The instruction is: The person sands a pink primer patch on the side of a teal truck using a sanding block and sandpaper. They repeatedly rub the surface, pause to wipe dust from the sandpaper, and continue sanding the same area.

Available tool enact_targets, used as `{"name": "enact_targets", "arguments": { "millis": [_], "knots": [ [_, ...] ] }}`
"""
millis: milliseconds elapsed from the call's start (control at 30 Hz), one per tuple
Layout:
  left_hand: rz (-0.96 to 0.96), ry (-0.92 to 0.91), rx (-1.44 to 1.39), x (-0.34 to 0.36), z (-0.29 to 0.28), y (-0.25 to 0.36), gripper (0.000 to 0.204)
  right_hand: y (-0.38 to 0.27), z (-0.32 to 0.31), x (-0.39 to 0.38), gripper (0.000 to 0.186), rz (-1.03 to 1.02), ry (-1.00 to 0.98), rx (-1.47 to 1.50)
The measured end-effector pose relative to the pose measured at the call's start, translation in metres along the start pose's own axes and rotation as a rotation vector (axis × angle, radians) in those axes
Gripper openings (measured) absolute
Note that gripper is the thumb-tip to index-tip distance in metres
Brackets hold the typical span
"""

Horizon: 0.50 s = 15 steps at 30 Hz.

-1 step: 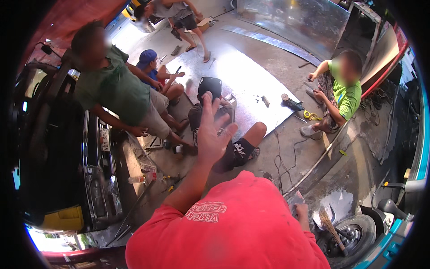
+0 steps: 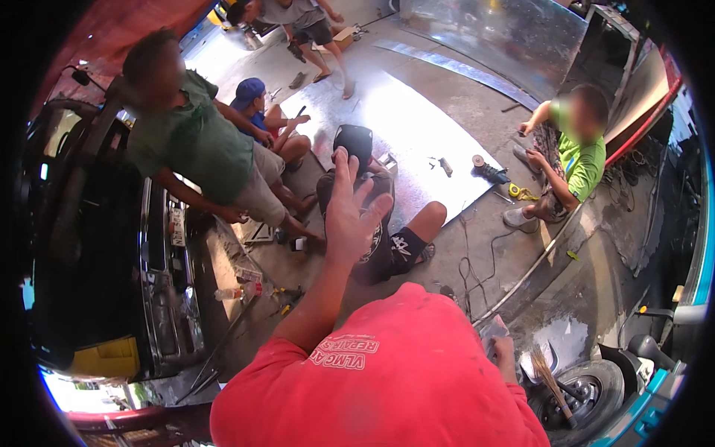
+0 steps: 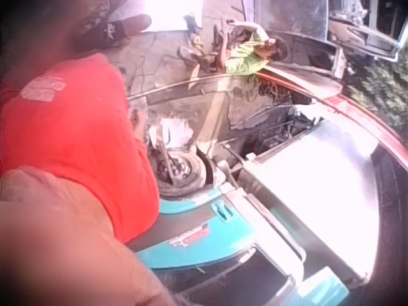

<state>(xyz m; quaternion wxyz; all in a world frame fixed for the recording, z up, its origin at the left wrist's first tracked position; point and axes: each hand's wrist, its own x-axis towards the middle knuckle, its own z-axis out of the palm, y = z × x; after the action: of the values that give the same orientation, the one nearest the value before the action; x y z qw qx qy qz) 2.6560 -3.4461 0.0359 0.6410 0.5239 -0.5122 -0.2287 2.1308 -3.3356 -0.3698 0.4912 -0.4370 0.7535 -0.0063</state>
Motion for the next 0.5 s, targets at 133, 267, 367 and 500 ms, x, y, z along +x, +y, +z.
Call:
{"name": "enact_targets", "arguments": {
  "millis": [133,267,367,500],
  "knots": [
    [-0.034,0.098,-0.062,0.022,-0.029,-0.001,0.113,-0.023,-0.014,0.025,0.024,0.058,0.063,0.107],
    [0.0,0.14,-0.082,0.012,-0.039,-0.008,0.112,-0.025,-0.025,0.047,0.026,0.041,0.035,0.378],
    [0.0,0.115,-0.12,0.002,-0.033,-0.012,0.111,-0.021,-0.028,0.056,0.025,0.034,0.091,0.272],
    [0.024,0.088,-0.057,-0.004,-0.027,-0.011,0.109,-0.009,-0.026,0.055,0.025,0.033,0.102,0.284]
  ]
}}
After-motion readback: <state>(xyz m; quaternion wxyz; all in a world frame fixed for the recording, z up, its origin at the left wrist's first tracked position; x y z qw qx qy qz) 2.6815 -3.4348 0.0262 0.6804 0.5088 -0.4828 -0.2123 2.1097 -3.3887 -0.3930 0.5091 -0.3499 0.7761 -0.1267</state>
